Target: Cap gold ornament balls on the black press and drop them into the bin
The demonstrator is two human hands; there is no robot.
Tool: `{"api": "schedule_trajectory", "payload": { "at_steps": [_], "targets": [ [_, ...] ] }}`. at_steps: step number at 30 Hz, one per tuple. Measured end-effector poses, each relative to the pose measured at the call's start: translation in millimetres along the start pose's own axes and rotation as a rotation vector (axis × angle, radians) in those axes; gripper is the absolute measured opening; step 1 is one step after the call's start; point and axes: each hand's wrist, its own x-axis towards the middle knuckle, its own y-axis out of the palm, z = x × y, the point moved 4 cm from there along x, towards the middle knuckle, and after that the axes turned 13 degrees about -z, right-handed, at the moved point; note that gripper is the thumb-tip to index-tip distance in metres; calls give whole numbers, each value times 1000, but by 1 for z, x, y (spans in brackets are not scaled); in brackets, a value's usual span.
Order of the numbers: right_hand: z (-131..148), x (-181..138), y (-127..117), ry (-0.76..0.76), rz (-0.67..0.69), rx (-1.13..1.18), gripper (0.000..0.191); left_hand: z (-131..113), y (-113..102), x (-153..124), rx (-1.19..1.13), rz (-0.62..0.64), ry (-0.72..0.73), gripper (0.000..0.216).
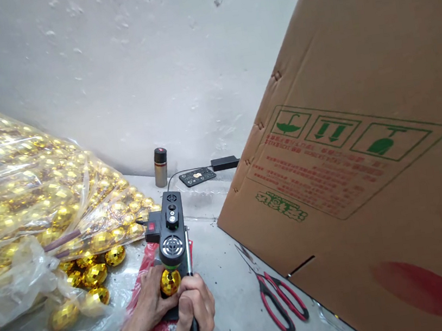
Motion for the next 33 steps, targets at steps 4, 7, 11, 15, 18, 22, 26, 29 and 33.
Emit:
{"api": "schedule_trajectory", "payload": {
  "at_steps": [4,7,11,15,18,22,26,29,33],
  "targets": [
    [-1,-1,0,-23,-4,4,25,-2,-1,1,-10,15,-15,41],
    [-3,-2,-1,-35,-8,9,25,-3,-2,1,-12,11,-24,42],
    [-5,-2,-1,-61,-24,-26,29,-2,1,1,-10,-6,-19,42],
    [-4,0,1,-87,-54,-48,32,-1,1,2,-11,-9,-20,40],
    [-2,1,1,-88,-59,-29,33,-2,0,3,-15,-3,-16,40],
    [-3,-6,1,-118,-15,-25,32,-3,0,2,-12,3,-35,42],
    [-12,-16,1,-127,-20,-27,31,-4,1,2,-14,38,-52,45],
    [-9,-11,2,-182,18,6,33,-5,-1,5,-9,38,-59,44],
    [17,22,0,-75,54,-2,30,-5,-3,3,-12,23,-52,47]
  ]
}}
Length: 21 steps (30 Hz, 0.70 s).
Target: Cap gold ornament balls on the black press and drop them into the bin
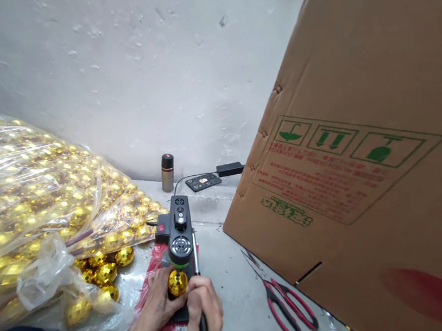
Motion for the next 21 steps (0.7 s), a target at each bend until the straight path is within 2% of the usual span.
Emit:
{"api": "schedule_trajectory", "payload": {
  "at_steps": [2,3,5,8,9,10,11,13,14,16,18,21],
  "targets": [
    [10,20,1,180,49,-17,25,4,-2,-11,13,-15,21,51],
    [15,28,1,221,60,-19,24,8,-3,-18,28,-20,45,53],
    [20,36,2,251,52,1,26,17,-7,-36,68,-30,133,61],
    [16,29,3,235,27,29,27,29,-23,-48,152,-98,291,92],
    [13,24,3,226,23,35,27,32,-33,-44,198,-146,316,98],
    [10,18,3,216,21,41,27,35,-44,-36,258,-201,310,94],
    [7,13,3,206,21,45,27,38,-55,-23,333,-251,286,79],
    [5,7,2,190,23,50,27,45,-78,9,526,-329,141,52],
    [5,7,2,185,22,52,27,49,-86,26,614,-318,68,44],
    [6,8,1,182,15,56,27,55,-93,52,699,-200,-12,45],
    [10,11,1,172,3,62,28,60,-93,67,691,-116,-25,50],
    [15,16,2,179,-8,50,29,58,-88,73,623,-86,19,52]
  ]
}}
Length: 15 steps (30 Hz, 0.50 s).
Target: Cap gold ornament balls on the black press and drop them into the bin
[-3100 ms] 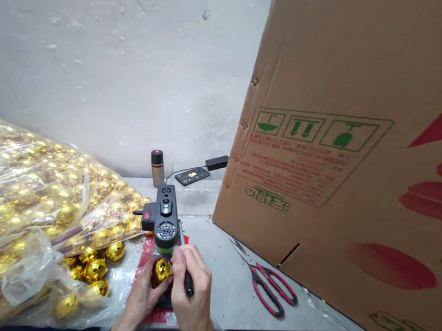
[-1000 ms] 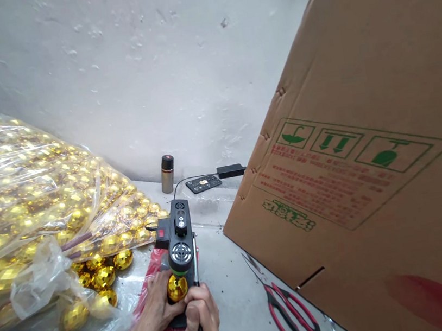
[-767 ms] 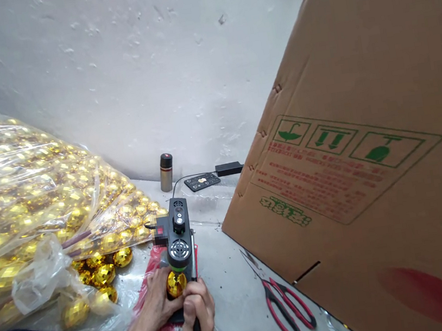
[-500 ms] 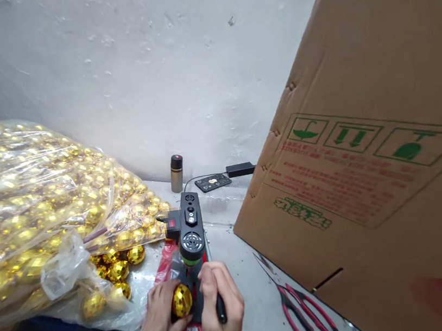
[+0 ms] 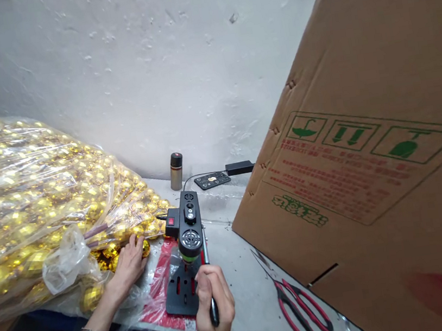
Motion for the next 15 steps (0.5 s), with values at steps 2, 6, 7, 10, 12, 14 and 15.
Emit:
{"api": "schedule_trajectory", "payload": {
  "at_steps": [2,6,7,10,12,14,15],
  "targets": [
    [4,4,2,33,-5,-14,29,-7,-1,-3,-93,-6,7,49],
    [12,19,6,111,-26,-28,33,-28,-11,-18,-593,-127,-173,49],
    [14,22,8,120,-31,-29,34,-34,-11,-25,-736,-130,-235,52],
    [20,31,10,119,-38,-29,38,-54,3,-47,-1056,2,-441,58],
    [21,34,11,113,-35,-29,39,-64,16,-61,-1173,70,-559,60],
    [20,34,11,107,-22,-26,37,-70,24,-70,-1202,62,-583,61],
    [19,32,11,105,-14,-25,36,-72,27,-73,-1190,50,-566,60]
  ]
}}
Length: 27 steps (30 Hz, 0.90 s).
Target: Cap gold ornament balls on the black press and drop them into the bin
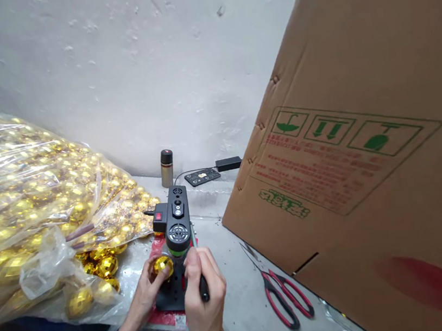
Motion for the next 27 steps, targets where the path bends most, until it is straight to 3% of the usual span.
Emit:
{"api": "schedule_trajectory", "payload": {
  "at_steps": [9,16,21,27],
  "targets": [
    [-4,-8,-4,-23,21,10,32,-4,12,-7,269,104,209,50],
    [-6,-11,-4,-7,4,17,32,2,3,-13,311,207,372,53],
    [-8,-13,-6,13,15,9,33,9,-1,-20,318,217,424,56],
    [-8,-12,-8,8,25,-14,29,3,15,-14,382,221,416,52]
  ]
}}
